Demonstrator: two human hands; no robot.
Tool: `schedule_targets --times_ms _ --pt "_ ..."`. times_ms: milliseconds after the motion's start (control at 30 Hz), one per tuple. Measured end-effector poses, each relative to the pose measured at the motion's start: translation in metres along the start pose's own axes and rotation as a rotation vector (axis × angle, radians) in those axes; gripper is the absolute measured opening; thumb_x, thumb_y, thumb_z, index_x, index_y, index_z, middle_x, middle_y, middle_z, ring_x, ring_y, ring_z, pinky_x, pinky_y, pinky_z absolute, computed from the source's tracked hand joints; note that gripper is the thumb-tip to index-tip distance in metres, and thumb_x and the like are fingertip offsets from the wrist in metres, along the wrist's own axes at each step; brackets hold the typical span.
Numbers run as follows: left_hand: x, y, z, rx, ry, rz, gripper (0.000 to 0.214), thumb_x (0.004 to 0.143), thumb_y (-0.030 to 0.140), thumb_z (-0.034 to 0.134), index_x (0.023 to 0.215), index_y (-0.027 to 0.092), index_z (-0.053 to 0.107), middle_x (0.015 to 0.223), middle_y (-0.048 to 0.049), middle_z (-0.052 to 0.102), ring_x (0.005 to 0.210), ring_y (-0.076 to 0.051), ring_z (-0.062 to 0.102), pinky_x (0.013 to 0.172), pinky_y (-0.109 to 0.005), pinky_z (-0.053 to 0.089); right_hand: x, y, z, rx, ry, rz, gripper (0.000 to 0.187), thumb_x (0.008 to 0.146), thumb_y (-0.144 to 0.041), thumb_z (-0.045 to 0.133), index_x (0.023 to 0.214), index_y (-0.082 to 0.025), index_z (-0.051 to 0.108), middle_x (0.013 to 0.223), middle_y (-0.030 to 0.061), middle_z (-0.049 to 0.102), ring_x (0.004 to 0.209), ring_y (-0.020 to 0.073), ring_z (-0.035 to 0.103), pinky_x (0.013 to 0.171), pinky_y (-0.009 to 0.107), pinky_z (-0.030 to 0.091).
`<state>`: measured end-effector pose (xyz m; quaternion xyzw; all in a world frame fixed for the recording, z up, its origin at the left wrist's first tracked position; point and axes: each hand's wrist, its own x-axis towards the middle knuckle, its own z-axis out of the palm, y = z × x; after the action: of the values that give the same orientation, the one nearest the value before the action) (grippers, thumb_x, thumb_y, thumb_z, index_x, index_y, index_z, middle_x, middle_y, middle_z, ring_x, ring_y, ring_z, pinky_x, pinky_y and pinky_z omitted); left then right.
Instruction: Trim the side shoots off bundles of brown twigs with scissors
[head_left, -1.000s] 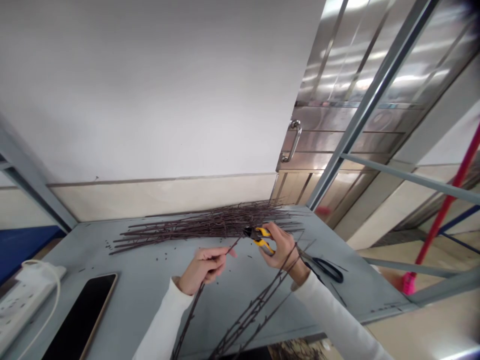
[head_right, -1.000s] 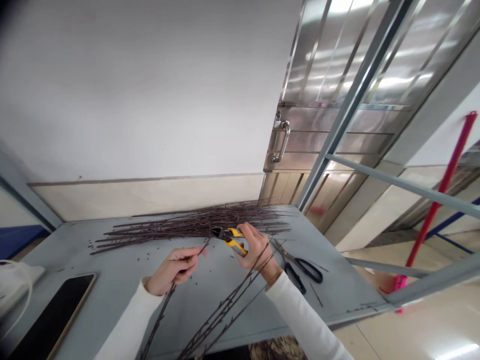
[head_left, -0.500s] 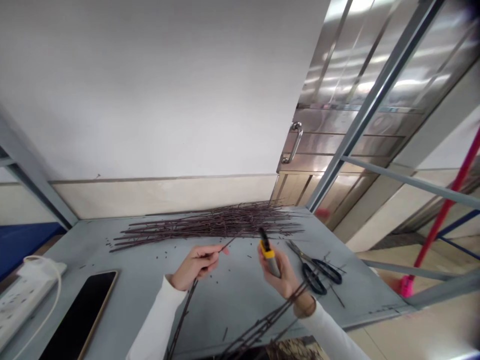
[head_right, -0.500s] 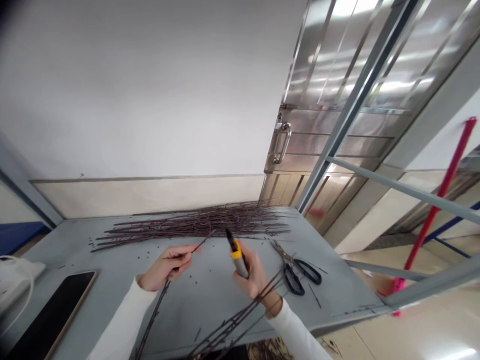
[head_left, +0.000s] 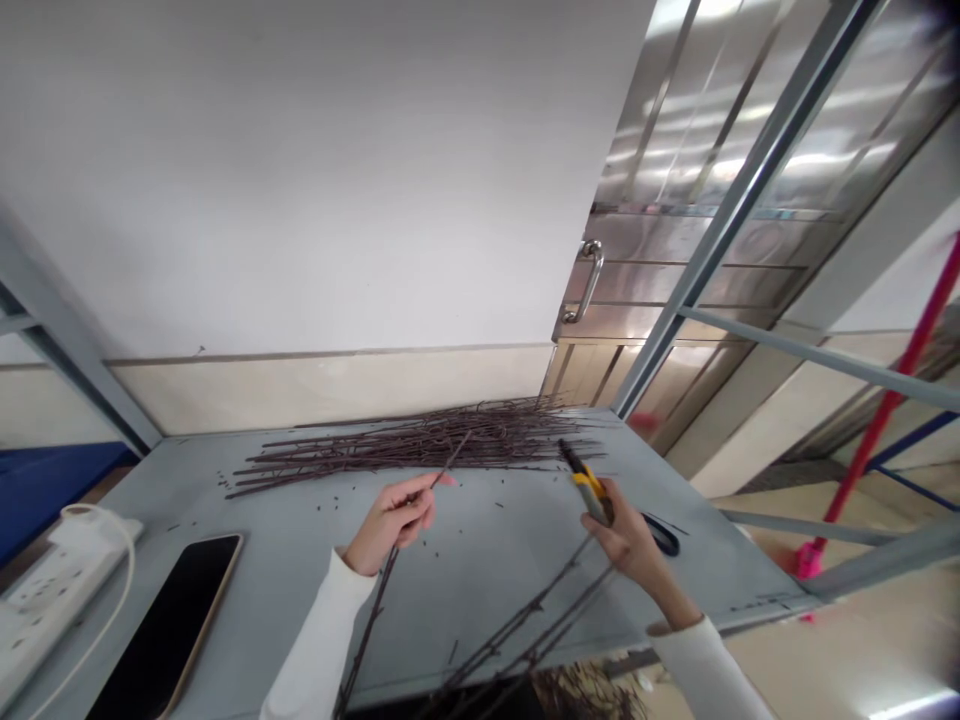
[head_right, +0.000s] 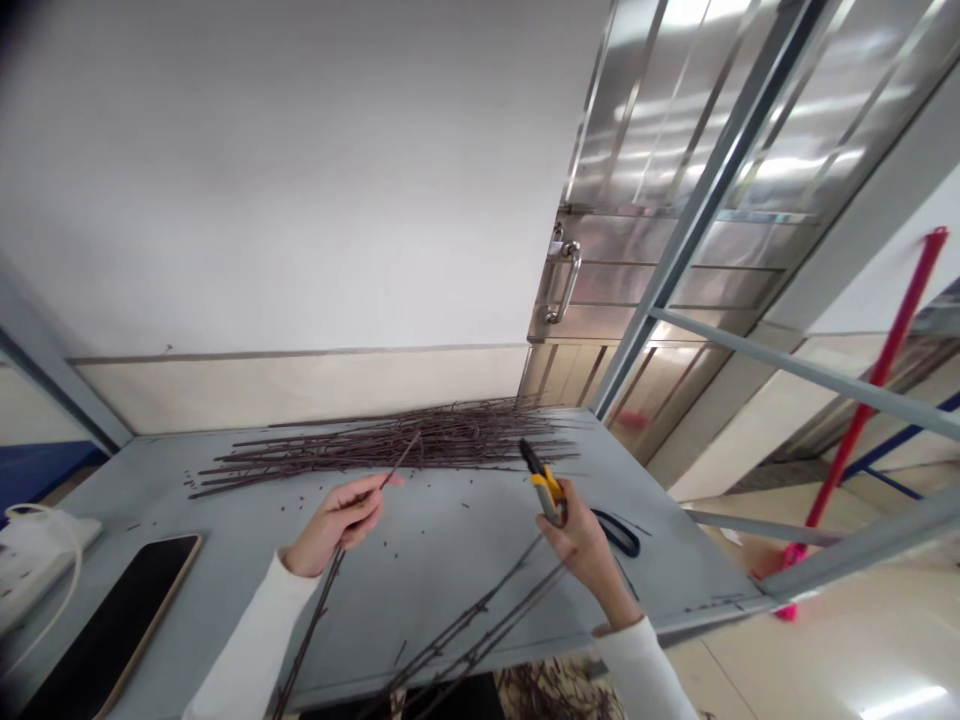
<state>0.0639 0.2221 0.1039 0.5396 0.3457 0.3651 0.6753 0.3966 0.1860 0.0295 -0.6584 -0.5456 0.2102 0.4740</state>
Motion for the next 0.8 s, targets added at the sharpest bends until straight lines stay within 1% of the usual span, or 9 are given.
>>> schedule_targets --times_ms 133,200,300,400,500,600,700,733,800 --pt "0.000 -0.002 -0.002 0.006 0.045 0.019 0.051 0.074 0.046 0.063 0.116 0.016 0.060 0.054 0.0074 0.044 0.035 0.000 0.016 0.035 -0.019 0.009 -0.007 0.012 0.007 -0.208 -0.095 -0.036 0.040 0.047 -0.025 0.062 0.087 -0.023 0.059 0.083 0.0063 0.062 0.081 0.0268 0.058 0.080 0.043 0.044" --pt "-0.001 -0.002 -0.001 0.006 0.054 0.025 0.051 0.075 0.045 0.062 0.116 0.016 0.060 0.055 0.0070 0.044 0.036 0.000 0.017 0.035 -0.019 0.009 -0.010 0.014 0.015 -0.251 -0.138 -0.063 0.039 0.046 -0.025 0.064 0.086 -0.022 0.062 0.086 0.0087 0.063 0.089 0.0307 0.058 0.087 0.048 0.040" --pt "-0.003 -0.002 0.001 0.011 0.068 0.044 0.048 0.077 0.044 0.061 0.116 0.016 0.060 0.055 0.0067 0.044 0.036 -0.001 0.017 0.036 -0.019 0.010 -0.010 0.014 0.025 -0.259 -0.164 -0.091 0.041 0.050 -0.032 0.067 0.090 -0.023 0.064 0.094 0.0106 0.063 0.097 0.0336 0.056 0.092 0.056 0.035" --pt "-0.004 -0.001 0.002 0.025 0.088 0.065 0.046 0.078 0.042 0.060 0.116 0.017 0.060 0.055 0.0065 0.044 0.036 -0.001 0.018 0.035 -0.019 0.011 -0.007 0.014 0.029 -0.176 -0.158 -0.103 0.039 0.054 -0.042 0.069 0.089 -0.025 0.066 0.099 0.0098 0.063 0.099 0.0314 0.056 0.095 0.054 0.035" --pt "-0.004 -0.001 0.001 0.028 0.094 0.083 0.046 0.079 0.042 0.059 0.118 0.018 0.059 0.057 0.0061 0.047 0.035 -0.001 0.019 0.034 -0.019 0.012 -0.014 0.016 0.024 -0.024 -0.101 -0.073 0.037 0.066 -0.056 0.059 0.085 -0.025 0.067 0.101 0.0101 0.064 0.103 0.0288 0.056 0.097 0.049 0.037" --pt "-0.002 -0.003 0.000 0.036 0.115 0.131 0.048 0.080 0.042 0.057 0.122 0.019 0.054 0.059 0.0058 0.049 0.035 -0.001 0.019 0.033 -0.018 0.013 -0.035 0.017 0.015 0.182 -0.059 0.050 0.054 0.079 -0.065 0.037 0.090 -0.022 0.068 0.101 0.0130 0.067 0.100 0.0294 0.059 0.094 0.050 0.041" --pt "0.000 -0.006 0.001 0.075 0.147 0.156 0.051 0.082 0.044 0.054 0.125 0.019 0.048 0.062 0.0056 0.051 0.035 -0.002 0.020 0.033 -0.018 0.014 -0.066 0.011 0.017 0.392 -0.100 0.205 0.075 0.079 -0.073 0.020 0.088 -0.018 0.070 0.087 0.0175 0.070 0.080 0.0315 0.066 0.076 0.051 0.050" --pt "0.001 -0.007 0.002 0.092 0.154 0.156 0.051 0.082 0.045 0.053 0.125 0.019 0.047 0.063 0.0056 0.051 0.035 -0.002 0.021 0.032 -0.018 0.014 -0.077 0.006 0.021 0.454 -0.131 0.261 0.079 0.076 -0.076 0.020 0.087 -0.017 0.070 0.082 0.0181 0.070 0.075 0.0317 0.067 0.071 0.051 0.051" --pt "0.002 -0.008 0.005 0.125 0.158 0.150 0.051 0.081 0.046 0.053 0.124 0.018 0.047 0.064 0.0054 0.051 0.036 -0.002 0.022 0.033 -0.018 0.015 -0.095 -0.007 0.034 0.584 -0.202 0.390 0.074 0.071 -0.078 0.033 0.092 -0.017 0.069 0.083 0.0165 0.070 0.073 0.0306 0.067 0.069 0.049 0.052"
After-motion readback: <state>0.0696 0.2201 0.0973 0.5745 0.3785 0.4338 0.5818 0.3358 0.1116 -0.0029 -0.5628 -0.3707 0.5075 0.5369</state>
